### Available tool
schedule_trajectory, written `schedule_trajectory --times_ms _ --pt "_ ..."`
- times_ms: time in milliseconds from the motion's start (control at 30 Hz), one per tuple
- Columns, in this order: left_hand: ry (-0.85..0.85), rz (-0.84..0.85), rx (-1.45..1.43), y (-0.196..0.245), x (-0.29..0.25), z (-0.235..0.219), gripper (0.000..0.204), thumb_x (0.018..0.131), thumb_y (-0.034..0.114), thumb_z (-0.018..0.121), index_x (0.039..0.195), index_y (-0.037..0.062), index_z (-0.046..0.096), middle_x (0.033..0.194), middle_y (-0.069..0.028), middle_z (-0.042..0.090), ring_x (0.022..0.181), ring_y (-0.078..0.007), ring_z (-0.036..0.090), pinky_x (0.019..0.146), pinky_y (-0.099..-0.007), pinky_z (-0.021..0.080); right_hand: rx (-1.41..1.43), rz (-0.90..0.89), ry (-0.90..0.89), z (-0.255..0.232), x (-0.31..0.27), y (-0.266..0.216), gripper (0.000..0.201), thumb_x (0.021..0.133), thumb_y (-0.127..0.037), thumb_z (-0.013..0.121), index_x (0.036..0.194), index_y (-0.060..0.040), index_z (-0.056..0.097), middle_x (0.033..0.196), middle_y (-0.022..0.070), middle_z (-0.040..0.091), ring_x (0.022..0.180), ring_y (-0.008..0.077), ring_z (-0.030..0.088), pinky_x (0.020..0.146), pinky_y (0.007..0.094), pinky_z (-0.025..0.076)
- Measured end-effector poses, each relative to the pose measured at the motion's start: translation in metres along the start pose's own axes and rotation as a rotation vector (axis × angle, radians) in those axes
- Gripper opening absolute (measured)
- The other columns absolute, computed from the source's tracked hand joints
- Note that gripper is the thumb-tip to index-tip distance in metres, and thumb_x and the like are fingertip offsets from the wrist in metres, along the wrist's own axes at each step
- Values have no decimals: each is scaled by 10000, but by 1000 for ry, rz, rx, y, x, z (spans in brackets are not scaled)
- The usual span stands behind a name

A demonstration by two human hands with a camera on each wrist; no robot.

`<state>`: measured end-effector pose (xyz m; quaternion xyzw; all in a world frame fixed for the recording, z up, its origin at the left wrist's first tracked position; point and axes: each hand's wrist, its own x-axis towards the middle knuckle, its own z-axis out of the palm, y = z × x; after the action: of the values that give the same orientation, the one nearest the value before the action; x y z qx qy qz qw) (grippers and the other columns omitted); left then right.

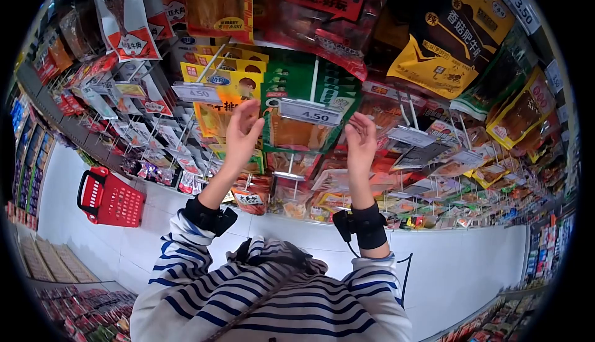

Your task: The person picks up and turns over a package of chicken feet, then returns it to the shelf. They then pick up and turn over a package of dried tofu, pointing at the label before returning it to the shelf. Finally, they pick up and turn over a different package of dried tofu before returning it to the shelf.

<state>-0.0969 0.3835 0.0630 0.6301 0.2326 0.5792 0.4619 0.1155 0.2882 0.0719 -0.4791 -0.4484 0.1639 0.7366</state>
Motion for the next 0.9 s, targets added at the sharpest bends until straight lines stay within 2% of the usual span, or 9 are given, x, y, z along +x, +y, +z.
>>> schedule_trajectory --times_ms 133,200,300,400,500,600,800,900 --pt "-21 -1 -28 -12 9 2 327 763 28 551 1071 23 438 1052 -100 503 1000 -161 477 853 -262 366 38 7 79 2 -2 5 250 783 -24 542 1014 17 457 942 66 509 885 120 484 793 224 379" --pt "-2 -6 36 -16 13 1 309 758 50 571 1044 16 458 1004 -91 527 958 -154 496 817 -257 385 17 83 10 -5 -1 9 246 781 -27 549 1007 23 463 923 59 524 862 113 493 773 217 385" --pt "-63 -115 228 -13 15 -2 275 751 100 602 985 -3 501 916 -87 567 870 -146 529 753 -255 411 -25 161 -26 -3 -3 10 234 783 -39 555 995 27 482 903 47 545 829 96 502 744 207 391" --pt "-136 -167 28 -31 16 -4 262 748 137 619 938 -19 530 859 -89 590 821 -138 544 718 -261 424 -54 225 -59 -2 -3 18 214 790 -54 552 984 24 507 907 40 560 818 78 505 728 198 391" --pt "-150 -195 43 -37 15 -4 267 753 138 616 943 -30 531 847 -96 599 796 -130 549 705 -252 424 -49 262 -45 6 -7 19 199 794 -67 552 972 20 532 899 31 573 804 67 508 715 192 391" --pt "-161 -164 -62 -38 13 -3 258 758 131 612 932 -40 529 795 -85 599 737 -104 542 660 -238 426 -79 253 -14 9 -11 20 187 792 -67 555 958 19 550 882 21 583 781 64 515 698 189 394" --pt "-147 -193 -30 -27 3 -6 227 765 116 604 901 -50 529 717 -66 584 655 -55 488 586 -210 409 0 262 15 11 -20 12 187 789 -59 559 958 22 560 869 11 586 751 57 518 675 187 400" --pt "-163 -219 11 -22 3 -7 229 762 104 606 909 -52 524 744 -65 587 662 -56 479 591 -205 406 -41 301 8 9 -26 15 194 788 -55 562 964 25 558 869 7 582 754 52 513 675 188 404"
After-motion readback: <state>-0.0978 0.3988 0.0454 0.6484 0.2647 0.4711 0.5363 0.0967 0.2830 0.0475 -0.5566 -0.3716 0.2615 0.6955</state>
